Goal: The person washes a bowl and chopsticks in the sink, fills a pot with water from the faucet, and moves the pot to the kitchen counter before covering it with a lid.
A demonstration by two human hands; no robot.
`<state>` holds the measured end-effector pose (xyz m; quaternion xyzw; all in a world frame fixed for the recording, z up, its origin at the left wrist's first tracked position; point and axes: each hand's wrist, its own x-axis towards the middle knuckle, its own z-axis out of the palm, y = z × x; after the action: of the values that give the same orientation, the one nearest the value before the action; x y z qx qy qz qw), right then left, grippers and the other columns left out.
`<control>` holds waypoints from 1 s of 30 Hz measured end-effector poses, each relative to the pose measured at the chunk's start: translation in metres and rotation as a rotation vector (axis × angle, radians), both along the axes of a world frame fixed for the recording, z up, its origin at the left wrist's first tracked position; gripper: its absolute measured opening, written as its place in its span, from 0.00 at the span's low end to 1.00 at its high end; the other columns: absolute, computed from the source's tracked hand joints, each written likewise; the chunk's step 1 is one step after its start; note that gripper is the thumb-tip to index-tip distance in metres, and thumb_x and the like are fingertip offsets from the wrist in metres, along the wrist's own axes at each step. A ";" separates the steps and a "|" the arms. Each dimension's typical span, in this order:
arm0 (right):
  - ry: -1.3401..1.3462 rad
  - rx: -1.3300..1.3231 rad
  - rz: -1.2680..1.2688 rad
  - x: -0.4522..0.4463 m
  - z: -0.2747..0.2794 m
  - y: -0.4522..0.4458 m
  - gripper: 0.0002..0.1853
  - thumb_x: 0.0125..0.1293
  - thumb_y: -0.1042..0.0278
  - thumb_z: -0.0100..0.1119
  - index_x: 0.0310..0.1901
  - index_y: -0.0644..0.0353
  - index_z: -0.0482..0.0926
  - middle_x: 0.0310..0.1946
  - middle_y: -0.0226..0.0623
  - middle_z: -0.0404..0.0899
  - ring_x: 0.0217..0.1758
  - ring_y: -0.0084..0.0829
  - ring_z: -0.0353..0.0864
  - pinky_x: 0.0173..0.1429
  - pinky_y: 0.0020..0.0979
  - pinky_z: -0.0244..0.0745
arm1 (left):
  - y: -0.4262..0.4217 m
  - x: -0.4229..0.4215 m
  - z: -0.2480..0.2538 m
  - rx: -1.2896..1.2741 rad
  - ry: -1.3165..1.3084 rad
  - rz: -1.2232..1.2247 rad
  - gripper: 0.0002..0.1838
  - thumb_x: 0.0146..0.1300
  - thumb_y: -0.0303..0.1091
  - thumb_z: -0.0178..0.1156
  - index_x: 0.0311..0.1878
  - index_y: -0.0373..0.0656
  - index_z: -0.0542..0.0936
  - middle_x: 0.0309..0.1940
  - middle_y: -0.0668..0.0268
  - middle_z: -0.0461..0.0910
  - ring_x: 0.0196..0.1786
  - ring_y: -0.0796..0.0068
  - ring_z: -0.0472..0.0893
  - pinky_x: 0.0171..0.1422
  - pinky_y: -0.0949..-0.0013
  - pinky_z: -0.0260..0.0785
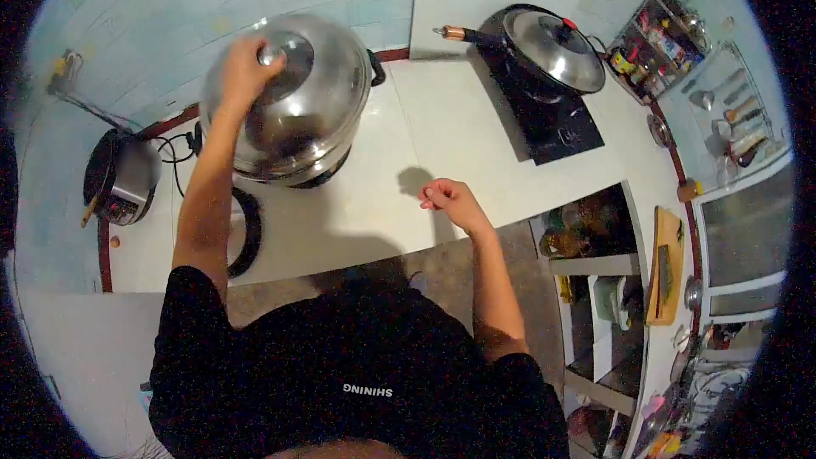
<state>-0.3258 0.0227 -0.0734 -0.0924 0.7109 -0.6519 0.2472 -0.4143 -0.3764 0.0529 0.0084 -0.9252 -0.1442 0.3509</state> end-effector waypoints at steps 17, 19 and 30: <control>0.002 -0.560 -0.926 0.048 -0.040 0.283 0.07 0.62 0.64 0.53 0.35 0.59 0.73 0.32 0.31 0.73 0.29 0.23 0.68 0.37 0.26 0.65 | 0.320 0.025 -0.093 0.000 -0.484 -0.974 0.17 0.42 0.42 0.64 0.35 0.42 0.76 0.34 0.58 0.70 0.40 0.57 0.73 0.43 0.59 0.67; -0.004 -0.532 -0.941 0.058 -0.051 0.302 0.07 0.61 0.64 0.53 0.35 0.58 0.72 0.31 0.30 0.73 0.29 0.23 0.68 0.37 0.25 0.65 | 0.329 0.010 -0.127 0.038 -0.533 -0.940 0.18 0.42 0.42 0.64 0.35 0.43 0.76 0.35 0.58 0.70 0.40 0.57 0.73 0.43 0.59 0.67; -0.060 -0.432 -0.876 0.045 -0.040 0.302 0.09 0.62 0.64 0.53 0.40 0.59 0.73 0.34 0.32 0.75 0.29 0.23 0.71 0.36 0.27 0.67 | 0.358 -0.067 -0.237 0.087 -0.449 -0.661 0.18 0.38 0.36 0.65 0.37 0.42 0.78 0.42 0.54 0.70 0.42 0.55 0.75 0.44 0.56 0.71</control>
<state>-0.2810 0.3251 -0.1132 0.1850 0.5239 -0.8297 -0.0546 -0.4809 -0.0187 -0.1841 -0.2436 -0.9247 -0.2830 0.0738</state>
